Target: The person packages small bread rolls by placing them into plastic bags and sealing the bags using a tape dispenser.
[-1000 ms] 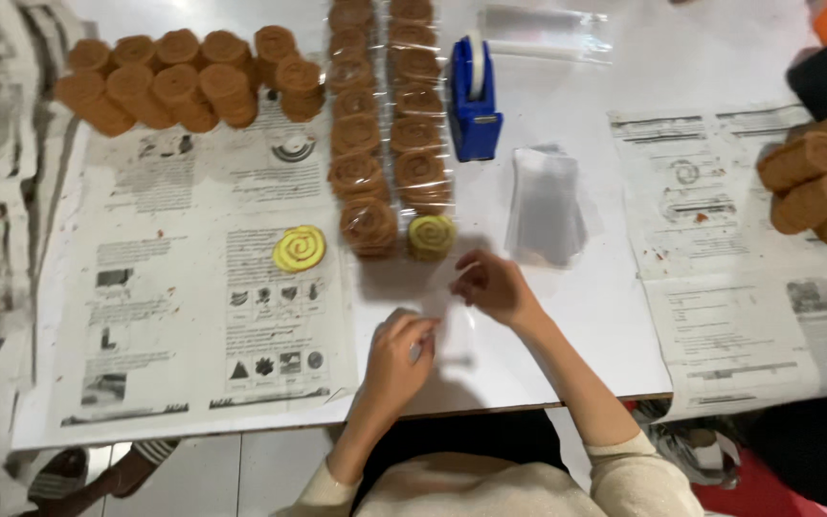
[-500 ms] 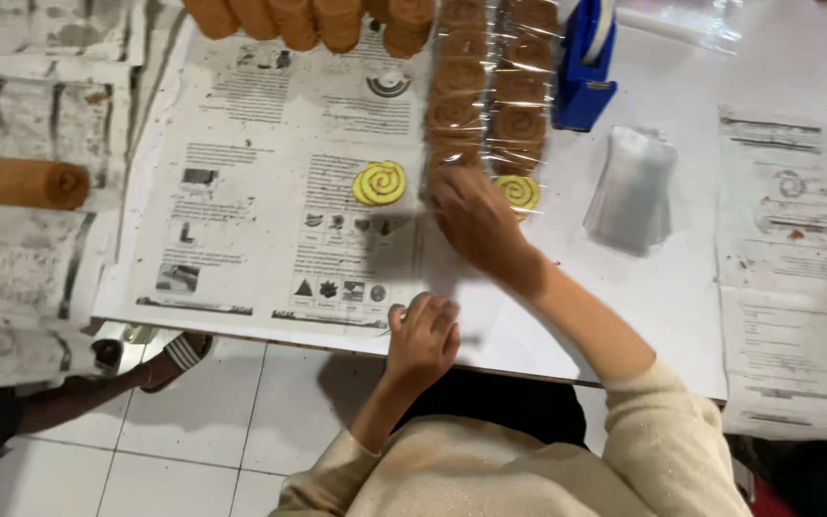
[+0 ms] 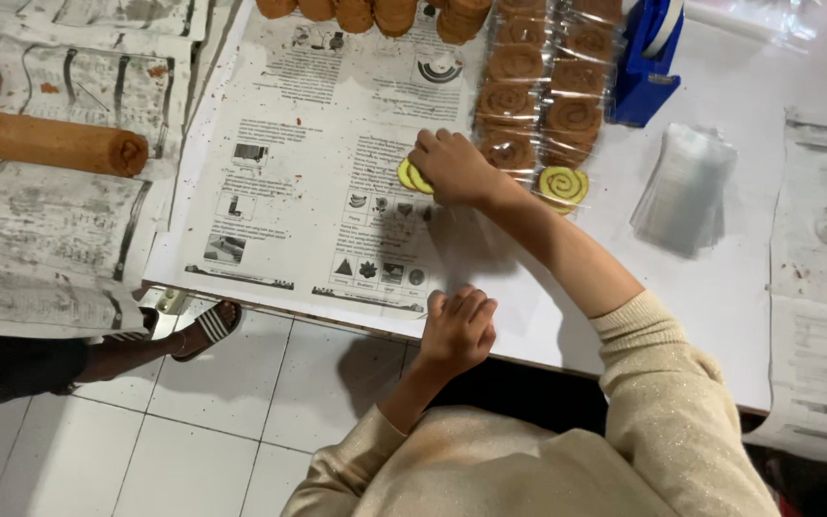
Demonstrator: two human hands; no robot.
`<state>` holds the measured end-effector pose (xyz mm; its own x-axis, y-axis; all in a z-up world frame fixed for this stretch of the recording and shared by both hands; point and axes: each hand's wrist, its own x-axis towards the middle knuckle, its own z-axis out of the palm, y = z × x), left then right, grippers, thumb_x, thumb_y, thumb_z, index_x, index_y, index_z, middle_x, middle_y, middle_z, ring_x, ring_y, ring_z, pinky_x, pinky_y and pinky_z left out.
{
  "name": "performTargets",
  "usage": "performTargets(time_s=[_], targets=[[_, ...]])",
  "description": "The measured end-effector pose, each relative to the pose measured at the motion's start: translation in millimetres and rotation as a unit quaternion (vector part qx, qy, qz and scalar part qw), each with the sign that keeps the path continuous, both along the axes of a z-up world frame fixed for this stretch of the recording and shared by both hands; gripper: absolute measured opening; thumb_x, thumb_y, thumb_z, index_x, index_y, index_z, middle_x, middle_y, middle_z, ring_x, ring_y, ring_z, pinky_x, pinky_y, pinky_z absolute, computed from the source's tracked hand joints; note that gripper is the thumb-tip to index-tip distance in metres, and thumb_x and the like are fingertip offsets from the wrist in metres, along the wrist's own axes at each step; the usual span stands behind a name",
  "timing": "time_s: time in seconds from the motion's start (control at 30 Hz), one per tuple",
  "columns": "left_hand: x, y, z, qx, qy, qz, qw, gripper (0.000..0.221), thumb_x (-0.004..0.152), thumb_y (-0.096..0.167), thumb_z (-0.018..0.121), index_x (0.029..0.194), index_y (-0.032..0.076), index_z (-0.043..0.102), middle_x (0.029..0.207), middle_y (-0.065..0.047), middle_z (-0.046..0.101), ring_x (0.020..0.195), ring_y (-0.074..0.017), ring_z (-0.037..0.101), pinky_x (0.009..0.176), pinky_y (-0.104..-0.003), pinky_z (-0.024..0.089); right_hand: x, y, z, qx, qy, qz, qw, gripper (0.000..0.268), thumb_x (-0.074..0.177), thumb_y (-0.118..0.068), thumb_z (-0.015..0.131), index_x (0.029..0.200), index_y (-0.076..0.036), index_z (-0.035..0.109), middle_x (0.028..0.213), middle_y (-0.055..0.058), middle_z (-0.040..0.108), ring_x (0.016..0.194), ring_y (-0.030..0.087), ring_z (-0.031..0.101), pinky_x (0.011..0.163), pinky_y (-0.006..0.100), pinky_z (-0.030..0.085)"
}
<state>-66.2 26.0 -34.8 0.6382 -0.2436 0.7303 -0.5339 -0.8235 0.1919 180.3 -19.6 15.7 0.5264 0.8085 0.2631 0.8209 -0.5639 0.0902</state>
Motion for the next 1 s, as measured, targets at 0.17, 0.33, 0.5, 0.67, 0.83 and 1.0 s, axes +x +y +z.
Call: performTargets(time_s=[0.17, 0.33, 0.5, 0.67, 0.83, 1.0], targets=[[-3.3, 4.3, 4.5, 0.012, 0.016, -0.065, 0.998, 0.032, 0.078, 0.033, 0.061, 0.102, 0.013, 0.066, 0.101, -0.006, 0.061, 0.104, -0.0238, 0.062, 0.08, -0.043, 0.042, 5.5, -2.8, 4.2, 0.005, 0.06, -0.019, 0.998, 0.059, 0.049, -0.03, 0.068, 0.103, -0.008, 0.056, 0.09, 0.01, 0.054, 0.08, 0.035, 0.058, 0.067, 0.046, 0.044], [-5.9, 11.5, -3.1, 0.032, 0.044, -0.149, 0.987, 0.048, 0.083, 0.045, 0.058, 0.112, 0.007, 0.064, 0.109, -0.011, 0.06, 0.112, -0.029, 0.059, 0.085, -0.046, 0.045, -23.1, -15.9, 77.0, 0.126, 0.145, 0.02, 0.981, 0.062, 0.053, -0.034, 0.072, 0.105, -0.004, 0.057, 0.088, 0.017, 0.058, 0.078, 0.042, 0.061, 0.069, 0.047, 0.047], [-9.1, 15.8, 2.2, 0.023, 0.093, -0.2, 0.975, 0.063, 0.089, 0.059, 0.051, 0.115, 0.003, 0.061, 0.111, -0.014, 0.06, 0.113, -0.0315, 0.06, 0.093, -0.049, 0.042, -73.5, -71.7, 121.5, 0.174, 0.23, 0.118, 0.95, 0.067, 0.061, -0.022, 0.075, 0.114, 0.011, 0.05, 0.093, 0.037, 0.054, 0.089, 0.058, 0.055, 0.082, 0.062, 0.044], [-9.8, 14.2, 4.5, 0.015, 0.097, -0.234, 0.967, 0.064, 0.089, 0.058, 0.052, 0.114, 0.0, 0.059, 0.107, -0.017, 0.058, 0.109, -0.0358, 0.059, 0.091, -0.05, 0.044, -133.8, -140.4, 51.4, 0.007, 0.265, -0.068, 0.962, 0.07, 0.06, -0.039, 0.076, 0.118, -0.006, 0.055, 0.104, 0.019, 0.059, 0.094, 0.04, 0.062, 0.084, 0.047, 0.051], [-6.4, 10.7, 10.5, 0.009, 0.057, -0.226, 0.973, 0.056, 0.09, 0.052, 0.055, 0.111, 0.001, 0.061, 0.106, -0.017, 0.057, 0.104, -0.0364, 0.06, 0.088, -0.049, 0.046, -165.0, -157.2, 38.8, 0.008, 0.305, -0.149, 0.94, 0.068, 0.063, -0.044, 0.076, 0.118, -0.01, 0.054, 0.112, 0.014, 0.057, 0.101, 0.037, 0.061, 0.086, 0.046, 0.052], [-8.4, 7.8, 4.7, 0.01, 0.029, -0.214, 0.976, 0.054, 0.087, 0.05, 0.06, 0.111, 0.002, 0.062, 0.108, -0.014, 0.057, 0.106, -0.0343, 0.059, 0.085, -0.047, 0.047, -174.7, -160.1, 42.8, 0.086, 0.344, -0.176, 0.918, 0.065, 0.066, -0.041, 0.076, 0.121, -0.013, 0.057, 0.117, 0.013, 0.054, 0.107, 0.036, 0.057, 0.087, 0.044, 0.052]])
